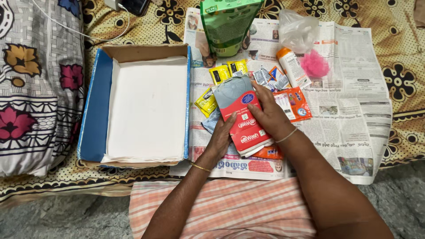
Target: The person sits on a bed and unpacks a red cardboard box, removing several small sachets and packets. They place the items onto a newspaper spread on the bed and then fold the empty box.
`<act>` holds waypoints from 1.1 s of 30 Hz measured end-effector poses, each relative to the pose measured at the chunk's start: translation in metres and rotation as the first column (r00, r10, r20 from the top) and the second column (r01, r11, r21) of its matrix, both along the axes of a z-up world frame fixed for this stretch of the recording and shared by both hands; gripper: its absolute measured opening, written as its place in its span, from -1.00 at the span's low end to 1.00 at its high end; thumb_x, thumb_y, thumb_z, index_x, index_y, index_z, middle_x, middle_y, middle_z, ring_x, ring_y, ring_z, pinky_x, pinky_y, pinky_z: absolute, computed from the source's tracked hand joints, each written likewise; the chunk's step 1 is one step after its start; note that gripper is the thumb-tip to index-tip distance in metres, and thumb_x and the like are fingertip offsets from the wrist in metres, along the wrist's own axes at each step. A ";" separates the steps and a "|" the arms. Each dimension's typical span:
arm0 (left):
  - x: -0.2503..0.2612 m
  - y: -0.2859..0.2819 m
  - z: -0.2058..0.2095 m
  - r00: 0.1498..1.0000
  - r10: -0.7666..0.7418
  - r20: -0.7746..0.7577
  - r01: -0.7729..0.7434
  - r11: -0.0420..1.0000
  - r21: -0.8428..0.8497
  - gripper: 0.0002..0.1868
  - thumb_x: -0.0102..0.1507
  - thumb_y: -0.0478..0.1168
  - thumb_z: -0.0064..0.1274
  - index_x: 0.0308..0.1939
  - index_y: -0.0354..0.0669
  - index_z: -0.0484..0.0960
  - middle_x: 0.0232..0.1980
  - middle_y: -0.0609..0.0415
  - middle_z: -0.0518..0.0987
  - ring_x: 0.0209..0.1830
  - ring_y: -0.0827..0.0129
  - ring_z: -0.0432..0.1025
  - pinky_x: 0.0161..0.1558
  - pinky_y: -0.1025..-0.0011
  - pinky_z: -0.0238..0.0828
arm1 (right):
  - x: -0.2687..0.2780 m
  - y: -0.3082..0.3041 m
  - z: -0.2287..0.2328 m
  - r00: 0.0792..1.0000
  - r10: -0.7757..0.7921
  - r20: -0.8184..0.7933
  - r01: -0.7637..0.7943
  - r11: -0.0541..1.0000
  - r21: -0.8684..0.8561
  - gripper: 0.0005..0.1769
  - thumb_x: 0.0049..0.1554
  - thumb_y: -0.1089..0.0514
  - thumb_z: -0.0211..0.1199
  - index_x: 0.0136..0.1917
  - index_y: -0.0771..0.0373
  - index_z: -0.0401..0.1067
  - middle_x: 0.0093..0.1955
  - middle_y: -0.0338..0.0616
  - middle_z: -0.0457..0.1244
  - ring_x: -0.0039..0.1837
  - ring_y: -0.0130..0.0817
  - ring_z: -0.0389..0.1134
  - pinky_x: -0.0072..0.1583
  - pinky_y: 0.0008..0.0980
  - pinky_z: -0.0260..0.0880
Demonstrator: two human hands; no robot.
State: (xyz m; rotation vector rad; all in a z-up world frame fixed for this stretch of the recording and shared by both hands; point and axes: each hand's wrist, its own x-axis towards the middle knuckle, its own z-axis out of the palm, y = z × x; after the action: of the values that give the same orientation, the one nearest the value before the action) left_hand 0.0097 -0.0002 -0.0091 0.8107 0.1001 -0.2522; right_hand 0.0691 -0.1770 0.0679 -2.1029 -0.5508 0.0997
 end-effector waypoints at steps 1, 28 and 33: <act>0.001 0.001 -0.003 1.000 0.010 -0.029 -0.011 0.999 -0.045 -0.30 0.36 0.05 0.06 0.44 -0.28 0.27 0.32 -0.06 0.49 0.28 0.29 0.43 0.28 0.23 0.43 | 0.000 -0.001 -0.002 0.993 0.015 -0.117 0.000 0.992 0.124 -0.18 0.19 -0.03 0.21 0.60 0.24 0.01 0.62 0.12 -0.07 0.60 -0.02 0.04 0.53 -0.13 0.08; 0.002 0.010 -0.002 0.979 -0.011 -0.204 -0.082 0.895 -0.439 -0.39 0.34 -0.11 0.15 0.38 -0.27 0.31 0.25 -0.17 0.53 0.19 0.14 0.53 0.14 0.17 0.61 | -0.032 0.000 0.041 0.951 0.219 0.221 -0.236 0.970 0.054 -0.42 -0.07 0.28 0.45 0.23 0.14 0.42 0.60 0.14 0.03 0.58 0.05 0.15 0.46 -0.18 0.27; 0.003 0.013 0.004 0.988 -0.037 -0.150 -0.040 0.879 -0.476 -0.42 0.27 -0.20 0.20 0.32 -0.19 0.36 0.20 -0.10 0.55 0.14 0.18 0.55 0.09 0.18 0.62 | -0.032 -0.013 0.035 0.965 0.233 0.120 -0.255 0.941 0.224 -0.33 0.02 0.32 0.32 0.39 0.13 0.27 0.55 0.15 0.07 0.52 0.00 0.18 0.44 -0.15 0.27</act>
State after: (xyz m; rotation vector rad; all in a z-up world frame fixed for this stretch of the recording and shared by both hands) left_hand 0.0128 0.0123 -0.0054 0.2948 0.1767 -0.3227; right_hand 0.0369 -0.1902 0.1028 -1.8053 -0.8374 0.0750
